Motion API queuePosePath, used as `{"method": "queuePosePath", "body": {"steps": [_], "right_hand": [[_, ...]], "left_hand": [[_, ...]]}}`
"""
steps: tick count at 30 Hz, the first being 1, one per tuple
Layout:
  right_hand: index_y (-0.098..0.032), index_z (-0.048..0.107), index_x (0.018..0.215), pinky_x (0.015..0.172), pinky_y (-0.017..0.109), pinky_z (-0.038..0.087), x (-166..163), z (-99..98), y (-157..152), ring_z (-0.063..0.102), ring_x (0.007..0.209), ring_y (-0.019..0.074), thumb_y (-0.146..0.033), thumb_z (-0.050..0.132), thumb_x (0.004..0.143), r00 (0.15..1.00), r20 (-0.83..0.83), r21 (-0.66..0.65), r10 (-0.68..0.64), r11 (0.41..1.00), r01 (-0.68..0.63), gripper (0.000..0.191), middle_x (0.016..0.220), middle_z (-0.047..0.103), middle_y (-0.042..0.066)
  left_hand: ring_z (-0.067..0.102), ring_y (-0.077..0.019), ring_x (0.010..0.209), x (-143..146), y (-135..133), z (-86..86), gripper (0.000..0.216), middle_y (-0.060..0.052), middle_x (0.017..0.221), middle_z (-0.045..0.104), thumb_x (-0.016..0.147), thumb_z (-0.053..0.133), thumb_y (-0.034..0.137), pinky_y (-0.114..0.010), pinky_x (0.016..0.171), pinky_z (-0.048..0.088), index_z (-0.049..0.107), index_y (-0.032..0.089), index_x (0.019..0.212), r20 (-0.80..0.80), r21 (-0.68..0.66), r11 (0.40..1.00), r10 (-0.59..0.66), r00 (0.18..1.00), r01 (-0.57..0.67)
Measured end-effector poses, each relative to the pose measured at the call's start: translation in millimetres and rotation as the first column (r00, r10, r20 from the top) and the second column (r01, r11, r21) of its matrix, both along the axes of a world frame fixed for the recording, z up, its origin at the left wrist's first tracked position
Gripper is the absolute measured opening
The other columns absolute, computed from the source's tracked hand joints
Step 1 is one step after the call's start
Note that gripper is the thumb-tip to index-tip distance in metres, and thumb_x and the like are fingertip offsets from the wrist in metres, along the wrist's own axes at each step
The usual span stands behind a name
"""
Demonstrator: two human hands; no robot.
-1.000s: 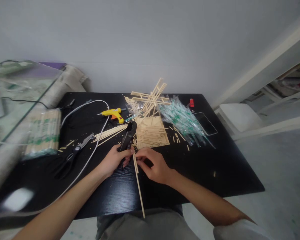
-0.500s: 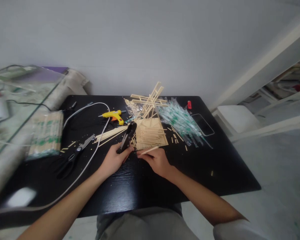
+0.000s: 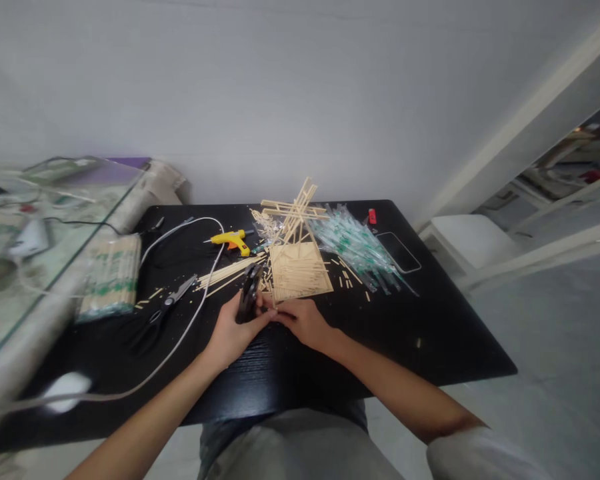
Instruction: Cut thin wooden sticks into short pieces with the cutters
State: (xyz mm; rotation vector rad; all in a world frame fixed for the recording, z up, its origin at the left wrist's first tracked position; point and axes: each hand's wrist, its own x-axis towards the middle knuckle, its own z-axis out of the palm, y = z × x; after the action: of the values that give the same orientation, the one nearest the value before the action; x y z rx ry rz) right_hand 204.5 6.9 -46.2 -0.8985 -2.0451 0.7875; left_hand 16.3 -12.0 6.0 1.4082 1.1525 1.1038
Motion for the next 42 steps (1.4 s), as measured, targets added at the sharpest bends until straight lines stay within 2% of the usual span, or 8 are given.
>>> {"method": "queuePosePath", "body": {"steps": [6,12,15,19,22,26,31,42], "right_hand": [[-0.02,0.068,0.12,0.079,0.029,0.055,-3,2.4,-1,0.075,0.083,0.0182,-0.025,0.071,0.092,0.999,-0.032,-0.186,-0.03,0.982,0.024,0.029,0.097,0.079,0.005],[-0.022,0.059,0.13,0.083,0.032,0.057,-3,1.8,-1,0.075,0.083,0.0187,-0.019,0.078,0.085,0.996,-0.076,-0.279,-0.056,0.96,0.033,0.049,0.09,0.08,0.002],[-0.021,0.058,0.131,0.084,0.032,0.056,-4,2.1,0,0.075,0.083,0.0182,-0.018,0.078,0.084,0.994,-0.091,-0.301,-0.067,0.953,0.036,0.051,0.089,0.08,0.002],[-0.02,0.057,0.132,0.083,0.03,0.056,-5,3.3,-1,0.075,0.082,0.0169,-0.016,0.078,0.083,0.992,-0.1,-0.313,-0.075,0.949,0.04,0.053,0.088,0.079,0.001],[-0.021,0.057,0.132,0.083,0.031,0.056,-5,3.8,-1,0.074,0.079,0.0164,-0.017,0.077,0.083,0.99,-0.115,-0.304,-0.075,0.952,0.037,0.053,0.086,0.079,0.001],[-0.021,0.056,0.132,0.082,0.03,0.055,-6,5.3,-1,0.074,0.079,0.0168,-0.015,0.077,0.083,0.991,-0.111,-0.295,-0.068,0.955,0.033,0.054,0.085,0.078,0.001],[-0.021,0.055,0.132,0.079,0.029,0.054,-5,8.6,0,0.073,0.08,0.0173,-0.01,0.074,0.084,0.996,-0.066,-0.279,-0.062,0.959,0.041,0.053,0.09,0.077,0.003],[-0.021,0.06,0.127,0.077,0.026,0.052,-5,15.2,-1,0.071,0.079,0.0163,-0.01,0.068,0.087,0.997,-0.017,-0.222,-0.077,0.972,0.071,0.042,0.094,0.074,0.002]], "left_hand": [[0.058,-0.0133,0.071,3,-3,-6.2,0.03,0.0,0.082,0.067,0.077,0.079,0.034,-0.027,0.07,0.05,0.053,0.02,0.081,-0.076,-0.007,0.998,0.054,0.996,-0.055],[0.063,-0.0176,0.078,-19,-4,10.6,0.027,-0.001,0.085,0.068,0.085,0.068,0.045,-0.03,0.078,0.052,0.06,0.02,0.092,-0.291,0.027,0.999,0.041,0.956,-0.035],[0.066,-0.02,0.086,-45,-4,19.2,0.029,-0.003,0.094,0.071,0.09,0.06,0.047,-0.031,0.082,0.051,0.061,0.021,0.102,-0.557,0.093,0.996,0.051,0.829,0.002],[0.067,-0.0269,0.096,-74,-8,21.1,0.036,-0.01,0.108,0.071,0.091,0.055,0.045,-0.037,0.089,0.051,0.059,0.018,0.116,-0.819,0.191,0.977,0.106,0.564,0.094],[0.066,-0.0314,0.101,-82,-11,19.8,0.037,-0.014,0.114,0.069,0.092,0.052,0.039,-0.042,0.09,0.051,0.058,0.017,0.121,-0.916,0.208,0.959,0.122,0.383,0.191],[0.066,-0.0327,0.1,-73,-15,23.2,0.038,-0.016,0.114,0.068,0.091,0.053,0.032,-0.044,0.092,0.05,0.058,0.015,0.124,-0.963,0.214,0.936,0.154,0.222,0.279],[0.065,-0.0344,0.101,-55,-16,28.3,0.039,-0.017,0.112,0.067,0.09,0.055,0.028,-0.047,0.093,0.048,0.058,0.013,0.126,-0.979,0.2,0.911,0.168,0.118,0.362],[0.065,-0.0329,0.094,-44,-15,29.1,0.045,-0.017,0.107,0.066,0.09,0.055,0.026,-0.046,0.089,0.051,0.058,0.014,0.133,-0.991,0.134,0.91,0.125,0.05,0.392]]}}
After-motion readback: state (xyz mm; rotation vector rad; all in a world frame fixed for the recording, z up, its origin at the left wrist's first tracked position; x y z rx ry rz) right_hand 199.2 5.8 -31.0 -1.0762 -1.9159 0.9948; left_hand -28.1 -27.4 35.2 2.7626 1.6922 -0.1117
